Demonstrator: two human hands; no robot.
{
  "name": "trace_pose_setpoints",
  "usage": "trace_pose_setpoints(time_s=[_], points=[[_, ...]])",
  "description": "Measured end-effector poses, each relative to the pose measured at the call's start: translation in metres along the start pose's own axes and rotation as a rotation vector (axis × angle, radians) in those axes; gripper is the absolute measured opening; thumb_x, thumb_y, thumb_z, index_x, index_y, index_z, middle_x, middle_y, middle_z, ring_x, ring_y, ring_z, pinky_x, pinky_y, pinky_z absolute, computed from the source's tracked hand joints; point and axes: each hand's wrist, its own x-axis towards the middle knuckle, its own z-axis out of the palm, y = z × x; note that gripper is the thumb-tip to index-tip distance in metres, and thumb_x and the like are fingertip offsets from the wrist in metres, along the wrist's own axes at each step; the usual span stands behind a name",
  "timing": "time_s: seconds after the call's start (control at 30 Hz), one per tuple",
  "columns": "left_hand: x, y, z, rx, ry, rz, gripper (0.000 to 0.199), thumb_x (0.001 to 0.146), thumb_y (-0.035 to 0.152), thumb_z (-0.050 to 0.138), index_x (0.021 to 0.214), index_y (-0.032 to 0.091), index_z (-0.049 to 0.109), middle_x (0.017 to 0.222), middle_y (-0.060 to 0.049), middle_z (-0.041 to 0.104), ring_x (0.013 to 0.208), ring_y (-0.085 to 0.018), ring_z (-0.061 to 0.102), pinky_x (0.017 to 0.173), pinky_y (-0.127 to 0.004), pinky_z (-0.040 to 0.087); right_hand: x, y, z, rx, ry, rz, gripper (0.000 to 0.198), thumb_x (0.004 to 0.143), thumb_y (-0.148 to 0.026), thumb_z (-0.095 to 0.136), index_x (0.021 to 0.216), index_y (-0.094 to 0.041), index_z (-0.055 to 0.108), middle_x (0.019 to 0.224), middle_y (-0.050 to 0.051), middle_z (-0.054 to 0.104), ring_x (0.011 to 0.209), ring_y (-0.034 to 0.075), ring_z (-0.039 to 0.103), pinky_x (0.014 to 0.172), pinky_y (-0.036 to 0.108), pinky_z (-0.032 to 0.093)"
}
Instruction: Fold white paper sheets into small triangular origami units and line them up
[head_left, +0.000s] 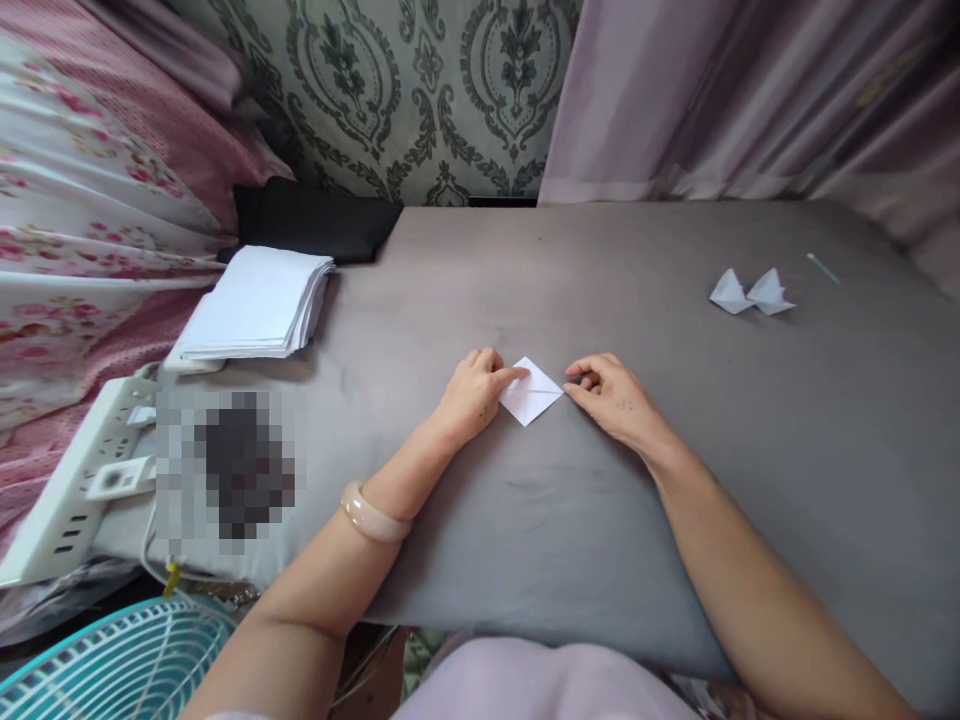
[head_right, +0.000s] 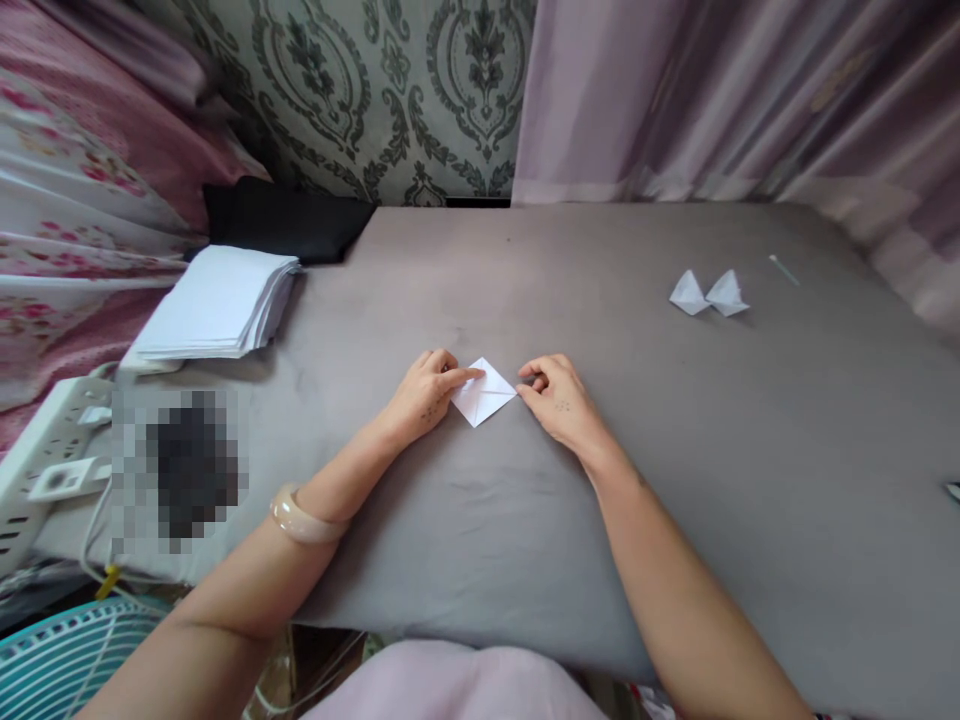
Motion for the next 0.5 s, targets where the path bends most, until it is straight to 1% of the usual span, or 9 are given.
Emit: trace_pose_setpoints(time_s=[0.07, 0.13, 0.2, 0.3, 0.4, 0.5], points=[[0.001, -0.001, 0.001, -0.021, 0.001, -0.008, 0.045, 0.093, 0.010, 0.035, 0.123, 0.027, 0.065, 0.097, -0.009, 0.053, 0.085, -0.019, 0.045, 0.083, -0.032, 0.041, -0.002, -0.004, 0.001, 0.069, 0.092, -0.011, 0.019, 0.077, -0.031, 0.060, 0.091, -0.018, 0.065, 0.092, 0.005, 0.061, 0.068, 0.014, 0.056, 0.067, 0.031, 0.049], [0.002, -0.003, 0.003, -0.040, 0.005, -0.014, 0.045, 0.093, 0.011, 0.036, 0.122, 0.027, 0.066, 0.097, -0.009, 0.053, 0.085, -0.019, 0.045, 0.083, -0.032, 0.041, -0.007, -0.013, 0.006, 0.095, 0.138, -0.081, 0.017, 0.081, -0.030, 0.056, 0.091, -0.019, 0.065, 0.094, 0.007, 0.064, 0.077, 0.016, 0.059, 0.072, 0.033, 0.050], [0.002, -0.005, 0.004, -0.057, 0.012, -0.013, 0.045, 0.092, 0.012, 0.037, 0.123, 0.029, 0.065, 0.098, -0.008, 0.053, 0.085, -0.019, 0.045, 0.085, -0.033, 0.040, -0.013, -0.024, 0.013, 0.080, 0.063, -0.195, 0.017, 0.086, -0.027, 0.050, 0.091, -0.020, 0.065, 0.097, 0.007, 0.065, 0.086, 0.018, 0.062, 0.079, 0.034, 0.050], [0.001, -0.005, 0.005, -0.068, 0.019, -0.043, 0.046, 0.093, 0.013, 0.037, 0.124, 0.033, 0.064, 0.099, -0.008, 0.053, 0.087, -0.019, 0.046, 0.087, -0.034, 0.039, -0.022, -0.034, 0.022, -0.045, -0.045, -0.338, 0.025, 0.091, -0.022, 0.041, 0.099, -0.022, 0.065, 0.103, 0.007, 0.066, 0.097, 0.020, 0.061, 0.089, 0.037, 0.048], [0.000, -0.003, 0.004, -0.067, 0.004, -0.098, 0.046, 0.093, 0.014, 0.037, 0.123, 0.036, 0.064, 0.100, -0.008, 0.054, 0.089, -0.020, 0.045, 0.087, -0.036, 0.037, -0.030, -0.035, 0.026, -0.212, -0.110, -0.399, 0.032, 0.094, -0.023, 0.037, 0.113, -0.022, 0.063, 0.112, 0.010, 0.062, 0.105, 0.024, 0.057, 0.090, 0.040, 0.047], [0.001, -0.001, 0.002, -0.067, -0.015, -0.126, 0.045, 0.093, 0.016, 0.038, 0.122, 0.037, 0.065, 0.100, -0.008, 0.054, 0.092, -0.022, 0.046, 0.087, -0.038, 0.037, -0.036, -0.036, 0.026, -0.381, -0.155, -0.425, 0.037, 0.096, -0.028, 0.039, 0.126, -0.023, 0.058, 0.118, 0.012, 0.059, 0.105, 0.027, 0.054, 0.088, 0.043, 0.048]])
